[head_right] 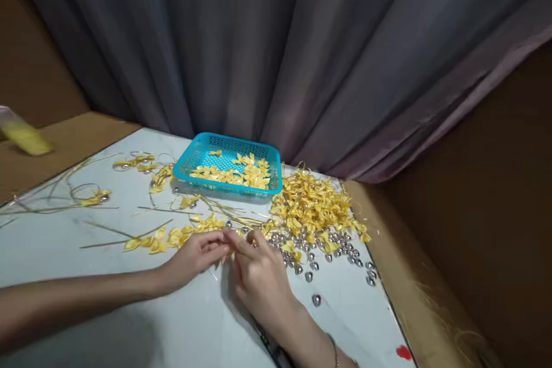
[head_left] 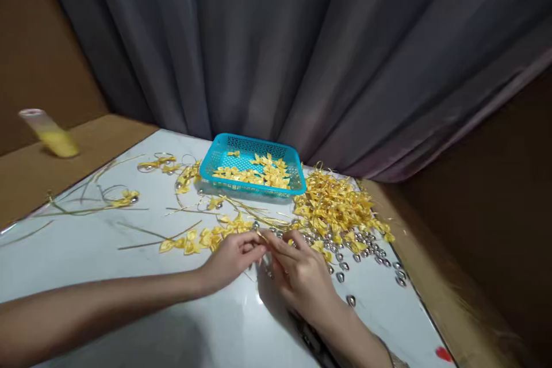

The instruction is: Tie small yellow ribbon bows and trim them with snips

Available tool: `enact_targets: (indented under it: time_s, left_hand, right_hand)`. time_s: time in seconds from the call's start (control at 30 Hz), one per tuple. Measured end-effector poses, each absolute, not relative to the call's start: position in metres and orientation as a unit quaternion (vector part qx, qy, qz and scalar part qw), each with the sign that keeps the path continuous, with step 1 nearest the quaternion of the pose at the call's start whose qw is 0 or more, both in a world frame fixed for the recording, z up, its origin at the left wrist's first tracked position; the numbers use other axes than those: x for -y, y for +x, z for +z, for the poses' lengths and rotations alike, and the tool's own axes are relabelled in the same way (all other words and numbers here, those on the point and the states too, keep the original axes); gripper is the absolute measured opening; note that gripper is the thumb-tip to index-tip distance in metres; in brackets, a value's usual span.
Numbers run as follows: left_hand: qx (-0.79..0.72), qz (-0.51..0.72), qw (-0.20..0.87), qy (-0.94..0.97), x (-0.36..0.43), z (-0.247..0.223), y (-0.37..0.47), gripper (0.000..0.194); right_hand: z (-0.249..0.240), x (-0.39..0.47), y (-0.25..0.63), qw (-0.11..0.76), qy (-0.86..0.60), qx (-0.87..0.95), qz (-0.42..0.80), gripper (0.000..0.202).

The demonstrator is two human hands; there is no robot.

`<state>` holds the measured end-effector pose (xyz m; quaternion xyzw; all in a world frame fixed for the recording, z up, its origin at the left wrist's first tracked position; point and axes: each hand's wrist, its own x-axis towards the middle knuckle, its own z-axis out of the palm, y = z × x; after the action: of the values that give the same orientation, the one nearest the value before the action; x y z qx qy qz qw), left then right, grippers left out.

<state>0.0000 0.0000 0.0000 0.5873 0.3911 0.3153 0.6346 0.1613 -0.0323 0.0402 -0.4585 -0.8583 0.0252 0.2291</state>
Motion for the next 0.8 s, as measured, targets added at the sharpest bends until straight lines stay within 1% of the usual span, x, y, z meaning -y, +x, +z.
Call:
enact_targets:
  time_s: [0.17, 0.3, 0.63, 0.8]
  left_hand:
    - [-0.391, 0.320, 0.631, 0.589, -0.0001, 0.0024, 0.0006, 0.022]
    - [-0.397, 0.318, 0.623, 0.594, -0.0006, 0.0062, 0.0013, 0.026]
    - [-0.407, 0.316, 0.616, 0.595, -0.0010, 0.0014, 0.0008, 0.026]
    - [-0.404, 0.324, 0.612, 0.597, -0.0003, 0.0026, 0.0000, 0.025]
  right_hand:
    - [0.0396, 0.0343, 0.1604, 0.223, -0.447, 0.867, -0.001, 0.025]
    - [0.0388, 0.0336, 0.1605, 0.219, -0.447, 0.867, -0.005, 0.025]
    - [0.0422, 0.0299, 0.1623, 0.235, -0.457, 0.854, 0.081, 0.027]
    - [0.0411, 0.0286, 0.1627, 0.258, -0.474, 0.834, 0.117, 0.027]
